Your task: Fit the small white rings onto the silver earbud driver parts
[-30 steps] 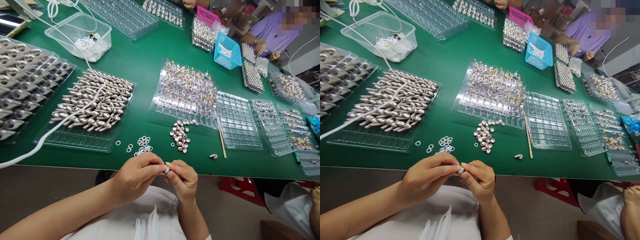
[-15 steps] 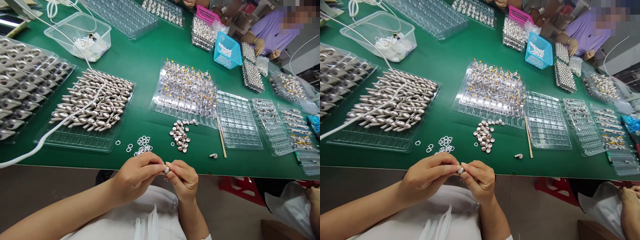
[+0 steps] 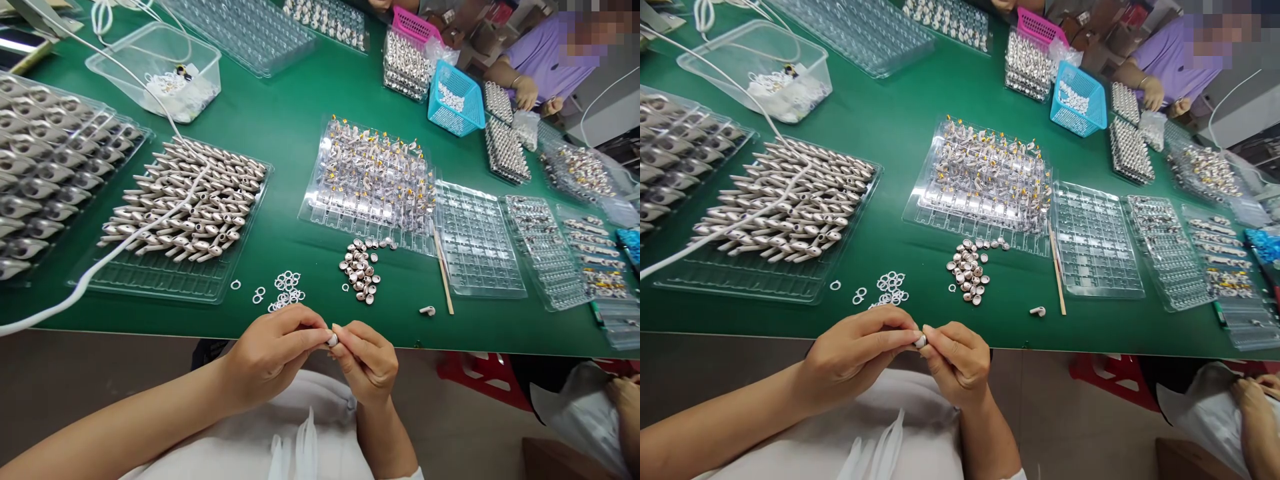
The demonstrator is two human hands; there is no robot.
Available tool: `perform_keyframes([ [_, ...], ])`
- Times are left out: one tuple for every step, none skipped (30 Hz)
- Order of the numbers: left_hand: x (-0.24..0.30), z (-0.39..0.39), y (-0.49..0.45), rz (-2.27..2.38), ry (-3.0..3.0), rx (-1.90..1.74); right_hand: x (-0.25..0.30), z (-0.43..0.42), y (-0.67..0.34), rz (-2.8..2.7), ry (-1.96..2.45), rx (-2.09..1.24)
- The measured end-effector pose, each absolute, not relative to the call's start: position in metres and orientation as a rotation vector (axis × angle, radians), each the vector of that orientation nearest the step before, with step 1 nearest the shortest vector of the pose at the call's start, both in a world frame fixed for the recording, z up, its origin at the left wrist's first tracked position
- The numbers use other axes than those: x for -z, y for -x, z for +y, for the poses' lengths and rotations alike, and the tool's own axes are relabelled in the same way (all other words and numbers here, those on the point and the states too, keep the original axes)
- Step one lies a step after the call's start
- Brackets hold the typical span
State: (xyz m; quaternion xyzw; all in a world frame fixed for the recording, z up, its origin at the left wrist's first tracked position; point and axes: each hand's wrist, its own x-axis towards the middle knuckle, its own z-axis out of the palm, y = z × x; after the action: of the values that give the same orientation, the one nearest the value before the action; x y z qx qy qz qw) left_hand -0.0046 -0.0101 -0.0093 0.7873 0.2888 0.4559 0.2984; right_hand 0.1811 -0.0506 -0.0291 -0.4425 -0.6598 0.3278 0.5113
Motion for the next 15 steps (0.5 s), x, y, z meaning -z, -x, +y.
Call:
perform_keyframes([
  [0.0092,-0.0099,0.0047,0.767,-2.092,-1.216,0.0295,-0.0507,-0.1812,-1.599,1.061,-0.781],
  [0.0090,-0.0096,0.0047,0.766,-2.093,-1.219,0.0298,-0.0508,-0.1814,-1.609,1.057,-0.772],
  [0.0088,-0.0094,0.0047,0.764,-2.094,-1.222,0.0302,-0.0509,-0.1817,-1.619,1.050,-0.759],
  [0.0084,-0.0092,0.0046,0.763,-2.094,-1.222,0.0304,-0.0508,-0.1820,-1.634,1.039,-0.742],
  [0.0080,-0.0089,0.0045,0.766,-2.095,-1.218,0.0304,-0.0507,-0.1824,-1.652,1.028,-0.721],
  [0.0075,-0.0088,0.0044,0.769,-2.097,-1.211,0.0303,-0.0505,-0.1827,-1.671,1.020,-0.698],
  [0.0070,-0.0086,0.0044,0.769,-2.102,-1.202,0.0299,-0.0503,-0.1831,-1.688,1.016,-0.676],
  [0.0066,-0.0085,0.0043,0.766,-2.110,-1.196,0.0294,-0.0501,-0.1834,-1.705,1.016,-0.660],
  [0.0062,-0.0084,0.0044,0.764,-2.119,-1.189,0.0288,-0.0499,-0.1837,-1.720,1.020,-0.649],
  [0.0060,-0.0084,0.0046,0.763,-2.128,-1.183,0.0282,-0.0498,-0.1839,-1.734,1.025,-0.642],
  [0.0061,-0.0086,0.0050,0.766,-2.135,-1.176,0.0278,-0.0499,-0.1840,-1.743,1.030,-0.636],
  [0.0064,-0.0088,0.0054,0.768,-2.138,-1.173,0.0275,-0.0500,-0.1841,-1.751,1.035,-0.630],
  [0.0070,-0.0091,0.0059,0.770,-2.139,-1.171,0.0273,-0.0504,-0.1840,-1.758,1.039,-0.623],
  [0.0078,-0.0094,0.0064,0.769,-2.139,-1.174,0.0273,-0.0508,-0.1837,-1.764,1.044,-0.613],
  [0.0086,-0.0096,0.0069,0.766,-2.140,-1.183,0.0274,-0.0513,-0.1834,-1.768,1.050,-0.603],
])
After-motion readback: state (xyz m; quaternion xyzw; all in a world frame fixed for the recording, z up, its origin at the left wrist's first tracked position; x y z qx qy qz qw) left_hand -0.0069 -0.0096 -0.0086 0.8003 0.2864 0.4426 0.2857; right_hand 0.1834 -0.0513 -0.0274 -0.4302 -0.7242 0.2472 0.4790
